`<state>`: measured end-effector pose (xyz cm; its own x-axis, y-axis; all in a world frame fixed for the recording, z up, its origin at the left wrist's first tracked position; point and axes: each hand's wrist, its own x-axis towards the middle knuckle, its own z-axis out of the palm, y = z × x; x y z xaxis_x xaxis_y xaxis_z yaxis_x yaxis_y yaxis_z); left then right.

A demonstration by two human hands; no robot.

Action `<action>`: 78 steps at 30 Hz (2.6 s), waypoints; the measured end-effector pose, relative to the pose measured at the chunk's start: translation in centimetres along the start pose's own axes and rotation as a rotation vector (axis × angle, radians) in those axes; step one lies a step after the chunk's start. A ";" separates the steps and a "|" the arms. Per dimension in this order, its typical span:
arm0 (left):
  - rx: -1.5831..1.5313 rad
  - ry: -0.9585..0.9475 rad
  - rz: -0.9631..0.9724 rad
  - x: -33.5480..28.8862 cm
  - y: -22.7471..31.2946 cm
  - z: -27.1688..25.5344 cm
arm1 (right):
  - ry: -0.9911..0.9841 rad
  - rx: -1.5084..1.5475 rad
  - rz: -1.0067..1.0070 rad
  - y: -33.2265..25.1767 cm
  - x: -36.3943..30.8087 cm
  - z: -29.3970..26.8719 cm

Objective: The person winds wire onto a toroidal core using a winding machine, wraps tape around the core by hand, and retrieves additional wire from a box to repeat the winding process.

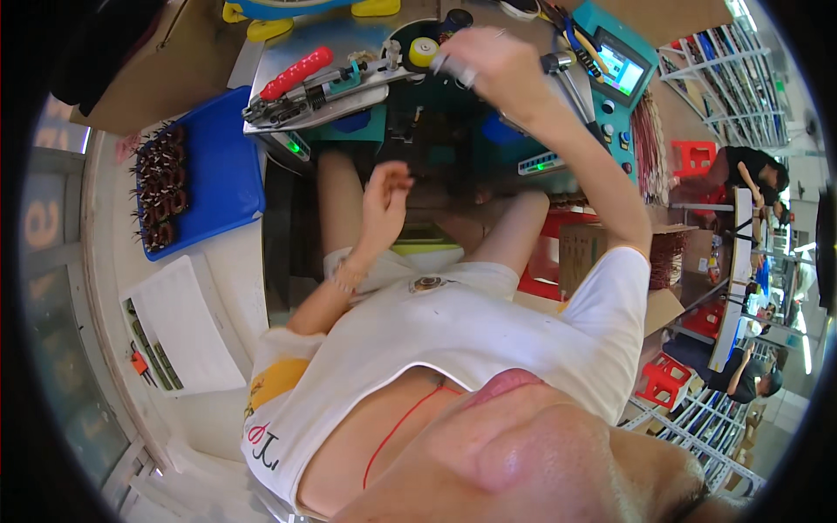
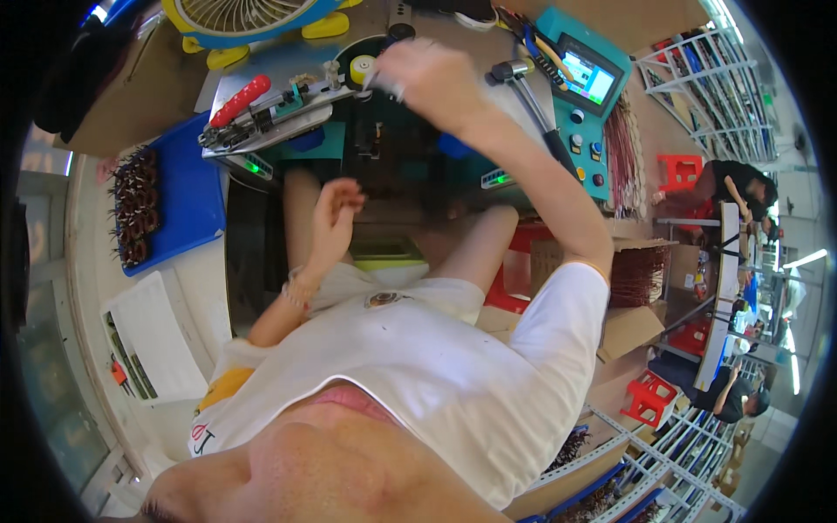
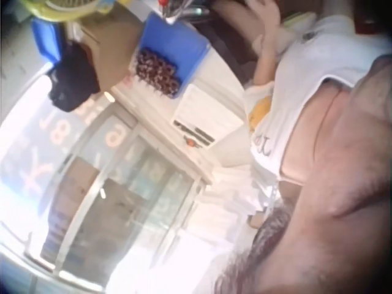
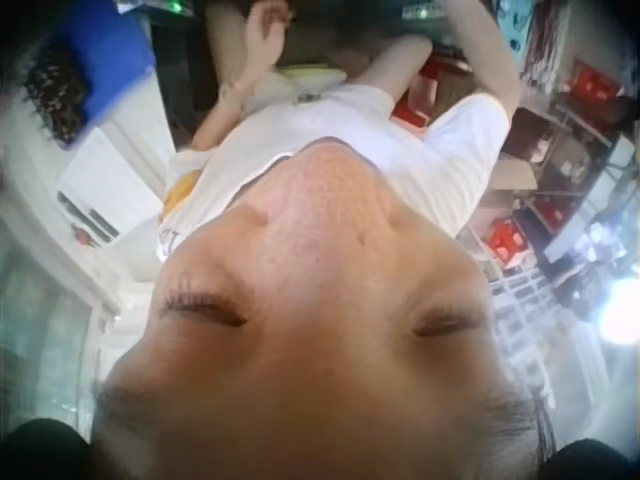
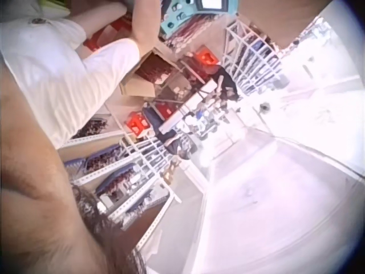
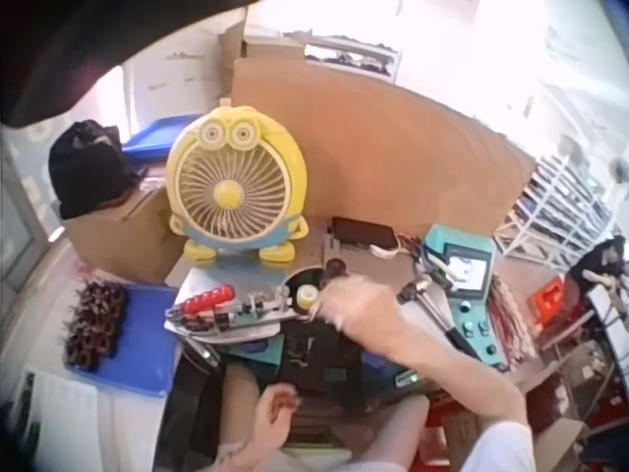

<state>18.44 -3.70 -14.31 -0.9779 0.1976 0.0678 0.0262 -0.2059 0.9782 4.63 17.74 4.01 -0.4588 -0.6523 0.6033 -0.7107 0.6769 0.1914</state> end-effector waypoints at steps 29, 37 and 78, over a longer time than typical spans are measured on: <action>0.760 0.192 0.034 -5.3 -7.1 -9.0 | 0.755 2.339 1.407 -7.5 -8.4 14.3; 1.011 0.204 0.115 -3.5 -9.5 -7.6 | 0.993 2.441 1.278 -5.4 -5.0 17.5; -0.028 0.016 0.550 13.5 22.8 -12.7 | -0.577 0.141 0.372 1.7 1.1 0.5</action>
<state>3.20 -17.93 6.39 -0.8246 0.0394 0.5643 0.5289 -0.3000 0.7939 2.68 18.03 4.60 -0.8673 -0.4888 0.0941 -0.4957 0.8653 -0.0742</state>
